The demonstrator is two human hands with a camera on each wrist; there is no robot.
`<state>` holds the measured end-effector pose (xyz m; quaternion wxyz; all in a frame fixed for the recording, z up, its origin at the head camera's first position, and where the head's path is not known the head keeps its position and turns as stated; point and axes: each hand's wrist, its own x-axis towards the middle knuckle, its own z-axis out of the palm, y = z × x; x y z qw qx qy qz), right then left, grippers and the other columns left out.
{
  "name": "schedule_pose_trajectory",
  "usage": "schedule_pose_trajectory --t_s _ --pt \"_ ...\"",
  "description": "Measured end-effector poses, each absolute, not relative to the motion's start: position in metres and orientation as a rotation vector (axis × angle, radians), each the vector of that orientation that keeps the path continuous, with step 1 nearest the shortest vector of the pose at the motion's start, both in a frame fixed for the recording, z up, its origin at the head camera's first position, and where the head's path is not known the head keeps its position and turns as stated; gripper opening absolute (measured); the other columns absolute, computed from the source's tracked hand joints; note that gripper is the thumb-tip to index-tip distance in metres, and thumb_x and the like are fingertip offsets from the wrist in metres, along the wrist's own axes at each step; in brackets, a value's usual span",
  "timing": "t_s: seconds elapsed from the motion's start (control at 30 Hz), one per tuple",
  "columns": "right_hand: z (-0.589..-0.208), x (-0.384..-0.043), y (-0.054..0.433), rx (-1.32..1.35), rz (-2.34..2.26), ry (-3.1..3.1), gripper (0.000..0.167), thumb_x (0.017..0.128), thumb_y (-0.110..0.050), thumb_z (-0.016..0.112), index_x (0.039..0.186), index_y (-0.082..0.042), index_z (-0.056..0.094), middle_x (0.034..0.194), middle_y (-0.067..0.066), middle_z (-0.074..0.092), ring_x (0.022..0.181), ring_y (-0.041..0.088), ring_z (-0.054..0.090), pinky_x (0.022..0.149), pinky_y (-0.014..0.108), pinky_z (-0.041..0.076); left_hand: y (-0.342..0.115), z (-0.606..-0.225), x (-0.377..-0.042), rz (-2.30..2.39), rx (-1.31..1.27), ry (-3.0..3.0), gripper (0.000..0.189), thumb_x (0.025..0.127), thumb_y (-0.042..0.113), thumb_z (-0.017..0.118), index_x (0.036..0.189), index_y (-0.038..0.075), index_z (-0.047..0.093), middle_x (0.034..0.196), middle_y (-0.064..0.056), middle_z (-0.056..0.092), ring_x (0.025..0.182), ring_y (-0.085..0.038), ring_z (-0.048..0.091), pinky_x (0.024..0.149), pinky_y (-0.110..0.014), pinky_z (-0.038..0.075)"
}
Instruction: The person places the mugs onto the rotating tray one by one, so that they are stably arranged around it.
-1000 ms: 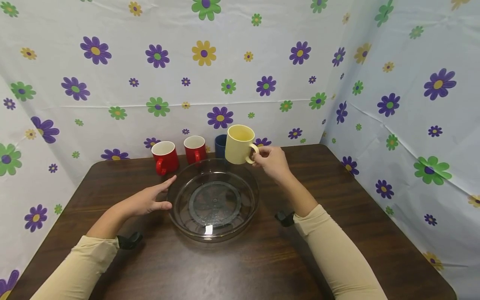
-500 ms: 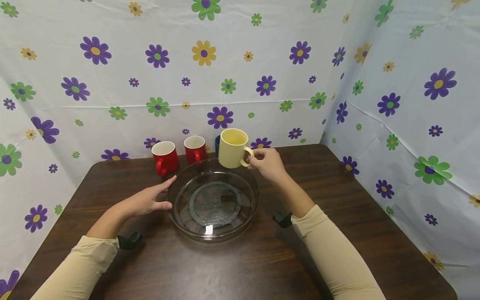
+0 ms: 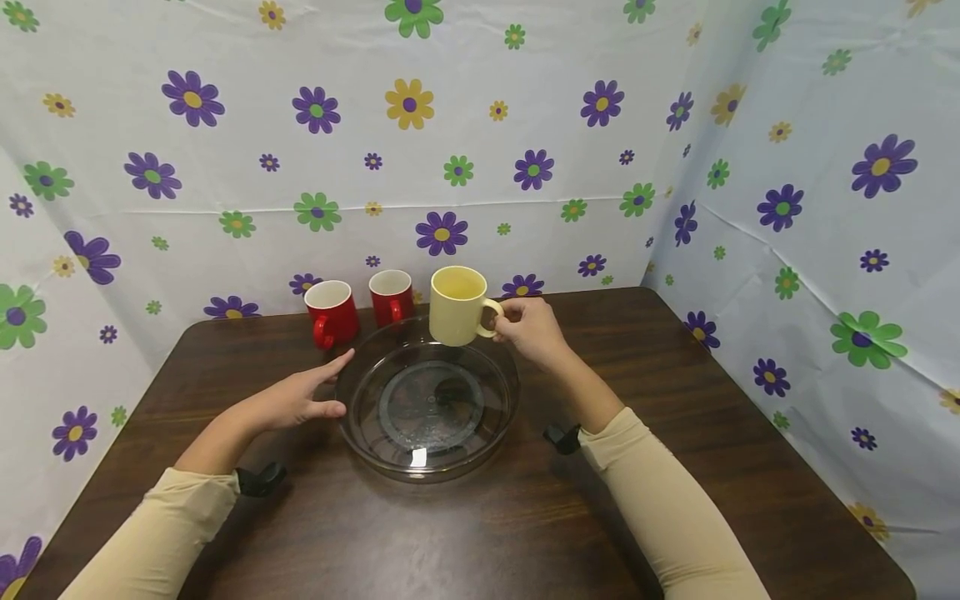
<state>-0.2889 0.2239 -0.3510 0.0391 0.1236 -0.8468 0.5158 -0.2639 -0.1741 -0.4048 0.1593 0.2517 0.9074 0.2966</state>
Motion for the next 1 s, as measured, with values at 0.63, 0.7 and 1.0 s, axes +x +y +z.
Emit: schedule_pose_trajectory --t_s 0.63,0.7,1.0 --pt "-0.362 -0.295 0.211 0.403 1.374 -2.705 0.017 0.095 -0.004 0.061 0.105 0.001 0.074 0.096 0.013 0.074 0.080 0.027 0.071 0.078 0.036 0.062 -0.174 -0.406 -0.264 0.832 0.722 2.613 0.099 0.092 0.041 0.073 0.163 0.007 0.013 0.158 -0.031 0.031 0.142 -0.053 0.036 0.112 -0.069 0.029" --pt "-0.363 -0.296 0.209 0.398 1.371 -2.713 0.016 0.095 -0.004 0.062 0.104 0.000 0.075 0.095 0.012 0.074 0.080 0.027 0.071 0.078 0.035 0.062 -0.174 -0.406 -0.264 0.834 0.730 2.615 0.099 0.092 0.042 0.073 0.163 0.007 0.014 0.159 -0.030 0.030 0.141 -0.052 0.036 0.112 -0.068 0.029" --pt "-0.372 -0.300 0.198 0.367 1.401 -2.702 0.015 0.094 -0.001 0.062 0.102 0.002 0.074 0.093 0.014 0.073 0.077 0.023 0.070 0.077 0.037 0.062 -0.175 -0.408 -0.263 0.838 0.766 2.621 0.100 0.092 0.042 0.073 0.162 0.004 0.014 0.159 -0.030 0.030 0.141 -0.051 0.038 0.113 -0.067 0.029"
